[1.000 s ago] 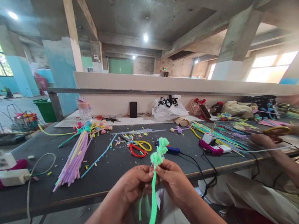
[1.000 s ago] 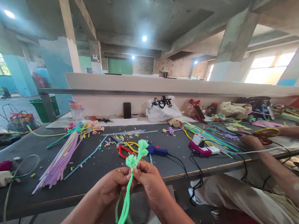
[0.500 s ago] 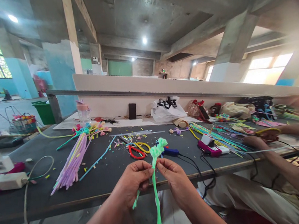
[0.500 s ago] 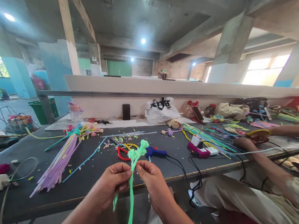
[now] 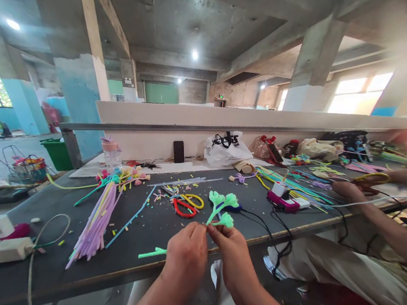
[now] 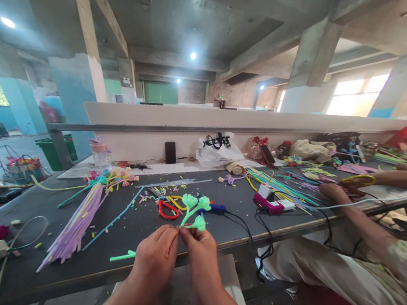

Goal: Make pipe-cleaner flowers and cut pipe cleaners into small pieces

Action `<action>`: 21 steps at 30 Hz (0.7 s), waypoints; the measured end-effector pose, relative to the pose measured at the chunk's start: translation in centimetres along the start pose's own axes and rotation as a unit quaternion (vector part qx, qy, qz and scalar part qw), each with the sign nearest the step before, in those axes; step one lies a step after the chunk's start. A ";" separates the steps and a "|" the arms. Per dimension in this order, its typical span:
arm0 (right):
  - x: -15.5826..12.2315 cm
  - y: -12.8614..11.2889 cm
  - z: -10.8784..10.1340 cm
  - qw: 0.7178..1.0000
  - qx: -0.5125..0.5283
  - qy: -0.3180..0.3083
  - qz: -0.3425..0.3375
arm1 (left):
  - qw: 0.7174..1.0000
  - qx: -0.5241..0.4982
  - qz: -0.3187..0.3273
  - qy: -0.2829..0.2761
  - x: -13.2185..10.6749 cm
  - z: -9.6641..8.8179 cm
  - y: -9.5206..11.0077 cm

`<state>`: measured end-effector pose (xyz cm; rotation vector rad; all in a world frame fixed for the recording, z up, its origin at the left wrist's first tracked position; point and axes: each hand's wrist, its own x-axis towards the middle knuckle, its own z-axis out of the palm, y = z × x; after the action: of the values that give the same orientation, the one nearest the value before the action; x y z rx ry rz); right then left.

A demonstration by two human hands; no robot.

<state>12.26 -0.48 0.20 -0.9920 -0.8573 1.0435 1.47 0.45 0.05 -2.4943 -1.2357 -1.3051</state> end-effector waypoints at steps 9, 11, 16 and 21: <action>0.1 1.5 0.1 0.996 0.081 0.040 0.004 | 0.999 0.021 0.012 0.028 -0.3 0.9 0.1; 0.1 1.6 0.0 0.997 0.069 0.038 -0.002 | 1.000 0.006 0.009 0.026 -0.3 1.0 0.0; 0.4 1.4 -0.6 0.999 0.026 0.026 -0.029 | 0.983 -0.157 -0.091 -0.011 0.3 0.6 0.0; 0.6 0.5 -1.3 0.998 0.039 -0.022 -0.052 | 0.855 -0.420 -0.289 -0.088 1.6 -0.7 0.4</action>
<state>13.44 -0.12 -0.64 -0.8518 -0.8883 1.0050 1.77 0.89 1.75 -2.9351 -1.8812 -2.1967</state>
